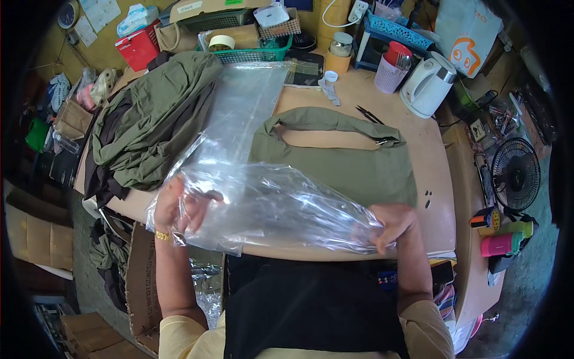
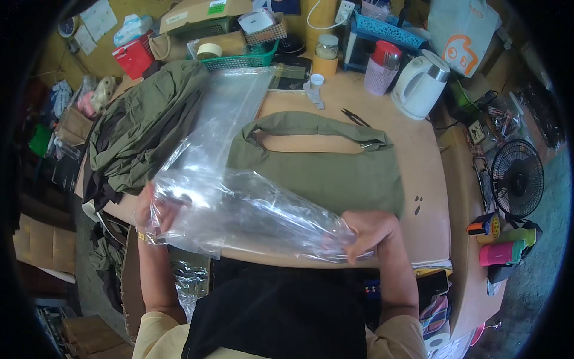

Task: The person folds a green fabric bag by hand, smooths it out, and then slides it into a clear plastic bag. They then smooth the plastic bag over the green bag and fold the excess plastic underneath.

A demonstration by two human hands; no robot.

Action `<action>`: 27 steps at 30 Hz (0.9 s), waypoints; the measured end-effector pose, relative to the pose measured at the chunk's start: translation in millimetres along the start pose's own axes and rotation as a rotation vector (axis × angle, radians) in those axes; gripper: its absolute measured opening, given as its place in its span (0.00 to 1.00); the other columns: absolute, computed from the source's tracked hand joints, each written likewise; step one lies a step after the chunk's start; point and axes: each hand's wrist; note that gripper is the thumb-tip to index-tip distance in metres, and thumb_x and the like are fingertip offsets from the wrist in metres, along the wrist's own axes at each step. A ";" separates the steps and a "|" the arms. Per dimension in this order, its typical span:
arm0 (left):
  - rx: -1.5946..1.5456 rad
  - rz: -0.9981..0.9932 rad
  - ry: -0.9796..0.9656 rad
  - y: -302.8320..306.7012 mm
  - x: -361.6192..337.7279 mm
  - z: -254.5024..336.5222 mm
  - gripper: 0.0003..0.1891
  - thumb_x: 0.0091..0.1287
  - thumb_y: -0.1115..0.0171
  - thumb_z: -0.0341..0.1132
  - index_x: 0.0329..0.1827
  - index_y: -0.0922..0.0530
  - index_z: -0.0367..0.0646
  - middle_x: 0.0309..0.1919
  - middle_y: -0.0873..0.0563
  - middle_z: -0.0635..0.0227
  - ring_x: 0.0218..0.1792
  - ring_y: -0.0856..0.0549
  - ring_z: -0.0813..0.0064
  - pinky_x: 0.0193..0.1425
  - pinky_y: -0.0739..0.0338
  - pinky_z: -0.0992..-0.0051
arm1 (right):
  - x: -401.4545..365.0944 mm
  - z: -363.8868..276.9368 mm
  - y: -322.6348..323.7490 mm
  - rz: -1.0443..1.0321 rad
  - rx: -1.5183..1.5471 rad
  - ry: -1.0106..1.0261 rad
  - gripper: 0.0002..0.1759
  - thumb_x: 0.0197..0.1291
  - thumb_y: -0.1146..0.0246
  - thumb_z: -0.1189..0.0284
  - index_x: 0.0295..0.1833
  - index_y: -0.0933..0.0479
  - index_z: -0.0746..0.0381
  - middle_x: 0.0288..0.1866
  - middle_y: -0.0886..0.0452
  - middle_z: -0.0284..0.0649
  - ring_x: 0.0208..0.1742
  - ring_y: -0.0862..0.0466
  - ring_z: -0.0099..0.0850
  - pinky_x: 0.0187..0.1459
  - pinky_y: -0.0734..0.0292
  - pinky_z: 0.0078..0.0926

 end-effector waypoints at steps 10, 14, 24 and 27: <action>0.364 0.600 -0.651 -38.3 1.8 56.2 0.33 0.74 0.43 0.38 0.80 0.39 0.38 0.70 0.27 0.50 0.65 0.21 0.62 0.71 0.25 0.58 | -7.0 5.5 2.4 0.638 -1.022 -0.004 0.47 0.59 0.32 0.44 0.80 0.38 0.47 0.82 0.41 0.49 0.82 0.45 0.53 0.75 0.53 0.75; 1.396 0.656 -0.355 -95.7 56.2 -63.1 0.36 0.75 0.45 0.46 0.82 0.43 0.40 0.78 0.36 0.54 0.79 0.40 0.54 0.80 0.45 0.42 | 30.6 12.1 -60.6 0.878 -0.994 -0.329 0.44 0.63 0.36 0.44 0.81 0.40 0.46 0.85 0.49 0.48 0.84 0.50 0.57 0.73 0.59 0.80; 2.072 0.294 0.123 -58.3 93.7 -162.3 0.49 0.70 0.44 0.65 0.83 0.49 0.40 0.77 0.37 0.45 0.78 0.42 0.36 0.75 0.64 0.26 | -52.0 -14.7 -81.4 0.345 -0.636 0.042 0.34 0.61 0.33 0.66 0.74 0.30 0.53 0.81 0.37 0.43 0.83 0.41 0.46 0.78 0.54 0.68; 2.052 0.299 0.162 -52.5 93.3 -168.2 0.52 0.68 0.46 0.69 0.84 0.49 0.40 0.77 0.37 0.46 0.78 0.41 0.38 0.75 0.64 0.25 | -49.8 2.2 -75.0 0.577 -0.975 0.120 0.34 0.47 0.31 0.79 0.65 0.23 0.54 0.77 0.31 0.39 0.80 0.35 0.40 0.78 0.48 0.64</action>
Point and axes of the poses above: each hand's wrist, its own x-axis towards the middle knuckle, its own y-axis out of the back of the hand, z = x × y
